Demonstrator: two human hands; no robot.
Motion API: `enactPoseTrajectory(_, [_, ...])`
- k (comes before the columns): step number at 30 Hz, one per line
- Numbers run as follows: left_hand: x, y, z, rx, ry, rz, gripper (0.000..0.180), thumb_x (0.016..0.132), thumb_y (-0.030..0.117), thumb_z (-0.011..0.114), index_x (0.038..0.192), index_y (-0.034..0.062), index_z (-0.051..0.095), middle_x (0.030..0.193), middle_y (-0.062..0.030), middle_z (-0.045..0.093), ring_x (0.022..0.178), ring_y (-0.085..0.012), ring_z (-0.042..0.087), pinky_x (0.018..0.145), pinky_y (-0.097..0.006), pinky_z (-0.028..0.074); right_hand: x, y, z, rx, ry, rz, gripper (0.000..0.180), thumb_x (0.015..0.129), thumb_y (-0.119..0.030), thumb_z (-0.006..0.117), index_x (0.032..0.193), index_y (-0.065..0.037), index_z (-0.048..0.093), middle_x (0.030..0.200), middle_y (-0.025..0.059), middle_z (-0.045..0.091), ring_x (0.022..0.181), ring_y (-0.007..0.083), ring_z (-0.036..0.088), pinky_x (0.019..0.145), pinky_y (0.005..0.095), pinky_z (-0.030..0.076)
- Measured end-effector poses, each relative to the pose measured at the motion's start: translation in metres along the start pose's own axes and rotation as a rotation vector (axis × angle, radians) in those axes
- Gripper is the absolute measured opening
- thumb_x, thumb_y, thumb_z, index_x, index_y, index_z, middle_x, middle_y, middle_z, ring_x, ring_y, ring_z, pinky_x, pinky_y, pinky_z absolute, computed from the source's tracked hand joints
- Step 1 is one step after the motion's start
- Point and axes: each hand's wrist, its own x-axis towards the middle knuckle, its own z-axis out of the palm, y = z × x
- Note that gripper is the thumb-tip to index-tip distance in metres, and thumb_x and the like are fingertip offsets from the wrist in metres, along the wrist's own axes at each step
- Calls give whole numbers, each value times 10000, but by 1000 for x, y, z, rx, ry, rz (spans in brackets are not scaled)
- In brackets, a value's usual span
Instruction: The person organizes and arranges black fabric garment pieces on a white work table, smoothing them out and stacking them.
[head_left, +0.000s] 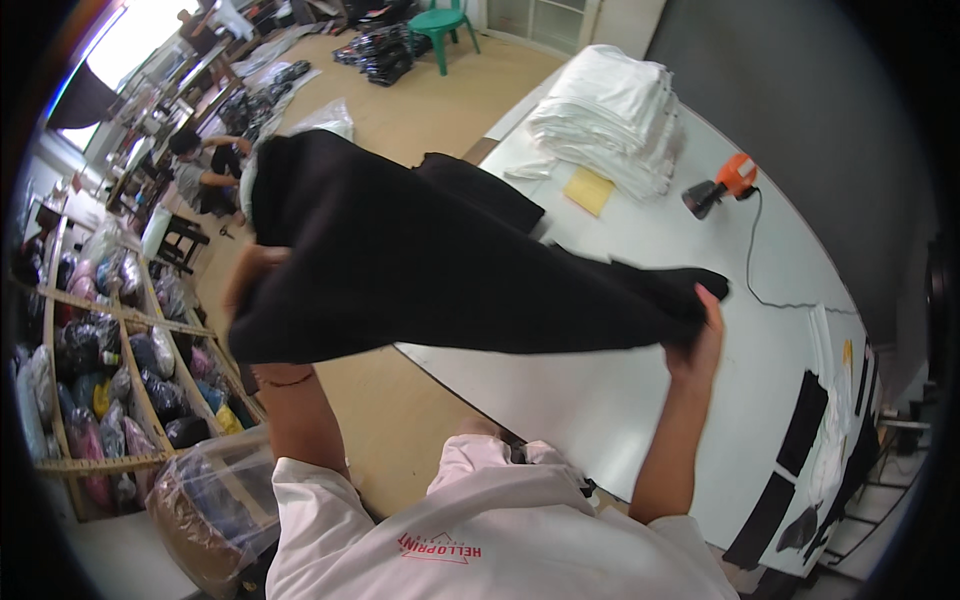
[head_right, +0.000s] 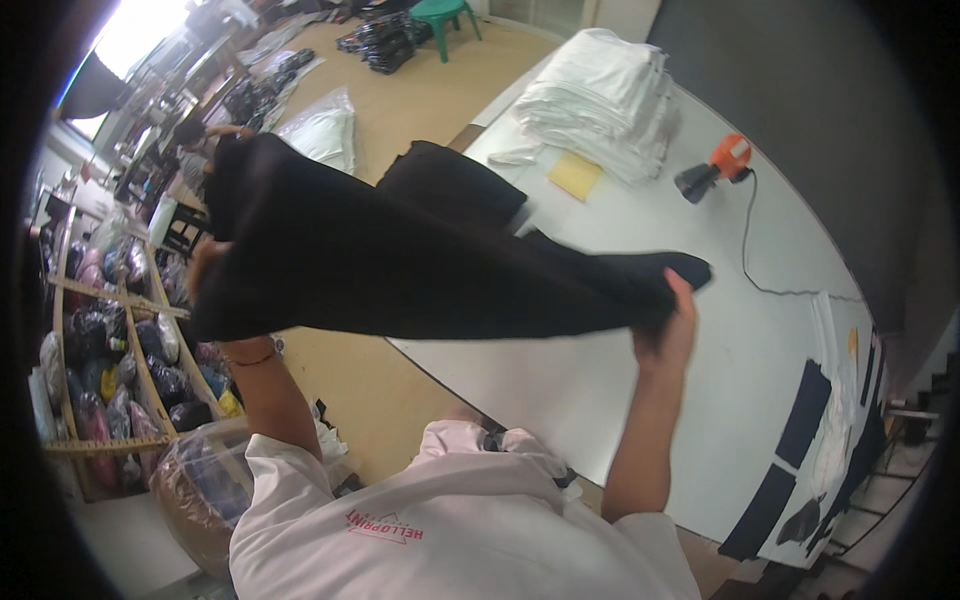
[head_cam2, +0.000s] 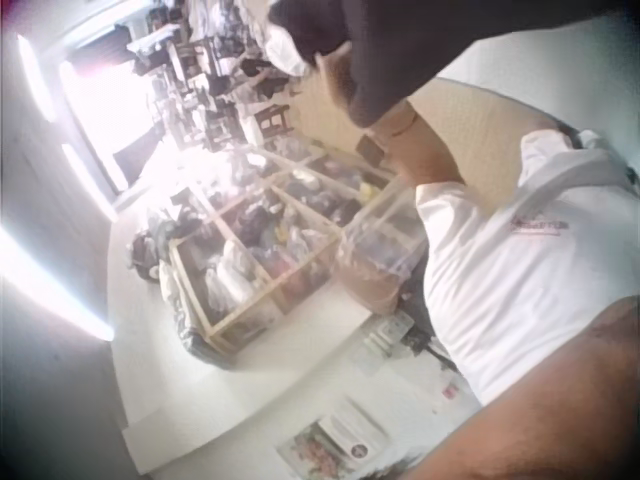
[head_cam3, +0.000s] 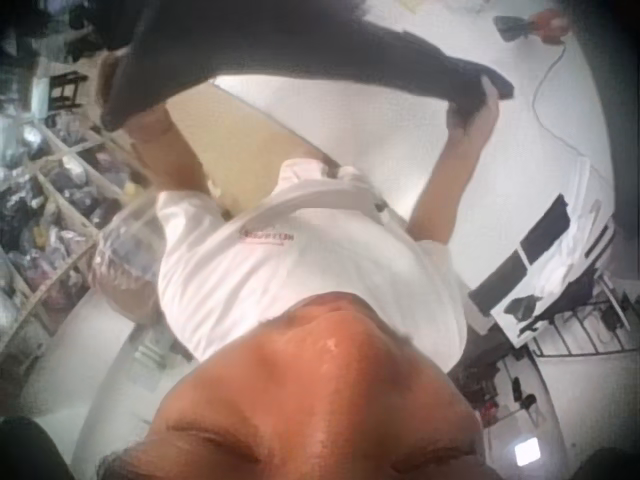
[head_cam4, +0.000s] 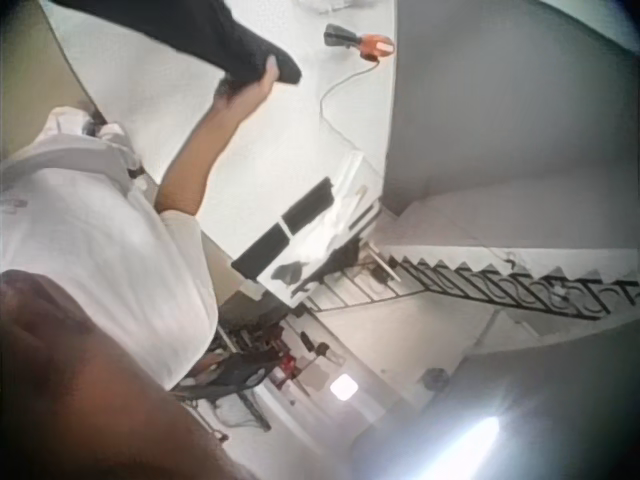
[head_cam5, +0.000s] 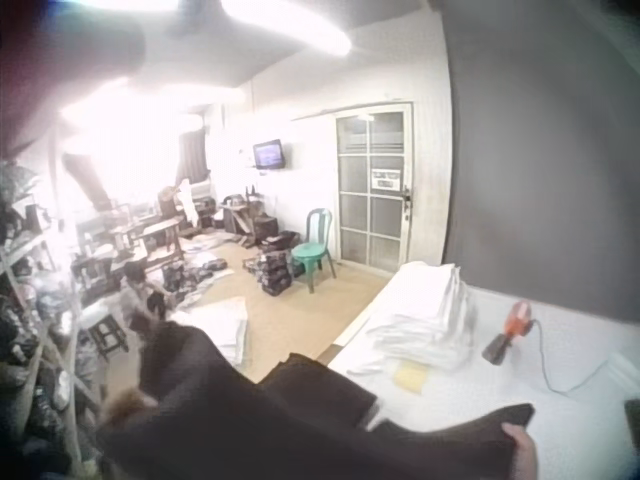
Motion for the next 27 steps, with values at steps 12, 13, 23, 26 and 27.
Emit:
enactPoseTrajectory(12, [-72, -161, 169, -198, -498, -1289, 492, 794, -47, 504, 1286, -54, 520, 1193, -174, 629, 1064, -259, 647, 953, -349, 531, -109, -125, -201, -194, 499, -696, 534, 870, -117, 660, 1364, -74, 464, 1260, 85, 564, 1158, 239, 553, 1000, 413, 455])
enactPoseTrajectory(13, [-87, -165, 162, -138, -549, -1262, 500, 793, -34, 519, 1293, -56, 517, 1195, -169, 629, 1051, -249, 650, 945, -346, 535, -116, -111, -221, -198, 537, -722, 558, 868, -112, 665, 1382, -87, 451, 1274, 73, 552, 1180, 230, 531, 1010, 406, 437])
enactPoseTrajectory(23, [-247, -247, 62, 250, -606, -1735, 518, 858, 9, 537, 1372, -2, 472, 1223, -121, 603, 1068, -209, 617, 949, -324, 514, -168, 98, -423, 118, 872, 110, 361, 860, -248, 705, 1153, -105, 549, 1098, 65, 594, 903, 202, 573, 727, 366, 493])
enactPoseTrajectory(26, [-244, -239, 54, 209, -557, -1703, 524, 890, 51, 569, 1398, -2, 449, 1275, -114, 583, 1117, -210, 597, 990, -327, 491, -172, 86, -403, -156, 981, 218, 419, 864, -224, 695, 1199, -58, 506, 1103, 96, 594, 944, 222, 580, 752, 375, 501])
enactPoseTrajectory(27, [-243, -237, 54, 202, -557, -1689, 524, 900, 72, 586, 1400, -2, 447, 1281, -112, 581, 1123, -209, 594, 990, -328, 488, -172, 82, -401, -342, 1078, 212, 456, 861, -208, 695, 1229, -39, 485, 1130, 117, 585, 992, 245, 578, 783, 398, 503])
